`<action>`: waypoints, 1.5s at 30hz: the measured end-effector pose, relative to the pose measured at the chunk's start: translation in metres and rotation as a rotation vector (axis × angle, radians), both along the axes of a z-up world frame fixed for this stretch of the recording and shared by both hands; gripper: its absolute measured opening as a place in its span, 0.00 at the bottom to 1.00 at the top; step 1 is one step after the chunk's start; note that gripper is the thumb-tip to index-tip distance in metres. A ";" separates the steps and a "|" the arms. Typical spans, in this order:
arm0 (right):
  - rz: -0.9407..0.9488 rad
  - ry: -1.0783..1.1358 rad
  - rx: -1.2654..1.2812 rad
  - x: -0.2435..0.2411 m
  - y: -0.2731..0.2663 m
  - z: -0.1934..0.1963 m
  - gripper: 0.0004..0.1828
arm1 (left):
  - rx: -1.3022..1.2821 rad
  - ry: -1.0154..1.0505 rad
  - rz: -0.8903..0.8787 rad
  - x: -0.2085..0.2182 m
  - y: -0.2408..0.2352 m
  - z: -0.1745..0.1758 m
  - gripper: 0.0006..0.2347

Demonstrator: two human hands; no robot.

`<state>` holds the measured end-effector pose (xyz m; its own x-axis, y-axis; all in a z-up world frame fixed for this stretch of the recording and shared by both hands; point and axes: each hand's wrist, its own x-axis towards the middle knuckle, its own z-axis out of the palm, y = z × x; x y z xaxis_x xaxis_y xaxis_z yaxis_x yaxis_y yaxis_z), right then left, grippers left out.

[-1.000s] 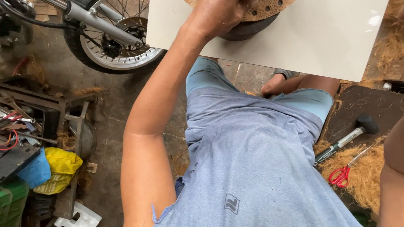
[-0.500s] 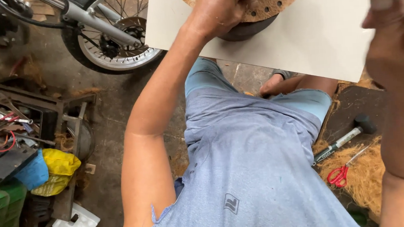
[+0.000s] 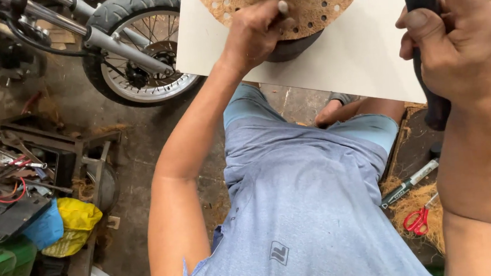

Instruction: The person uses a hammer to drive small white pegs into pre-drilled holes along the brim of a straw hat. They briefly pick up a small wooden stick from the floor and then resume hammering the pegs into the hat.

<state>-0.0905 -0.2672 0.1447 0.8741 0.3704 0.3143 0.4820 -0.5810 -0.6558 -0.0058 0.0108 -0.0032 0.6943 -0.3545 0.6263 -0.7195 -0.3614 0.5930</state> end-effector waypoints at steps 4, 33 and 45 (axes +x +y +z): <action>-0.056 0.151 0.128 -0.001 -0.009 -0.015 0.32 | -0.033 0.115 0.068 0.009 -0.009 -0.002 0.09; -0.285 0.450 0.414 -0.023 -0.010 -0.083 0.31 | -0.123 0.163 0.137 -0.016 -0.022 0.034 0.03; -0.186 0.411 0.209 -0.027 0.010 -0.075 0.31 | -0.147 0.242 0.089 -0.018 -0.006 0.034 0.03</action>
<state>-0.1176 -0.2572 0.0702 0.9865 0.1623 -0.0193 0.0598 -0.4683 -0.8815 -0.0240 0.0049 0.0307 0.8539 -0.2036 0.4789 -0.5203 -0.3143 0.7941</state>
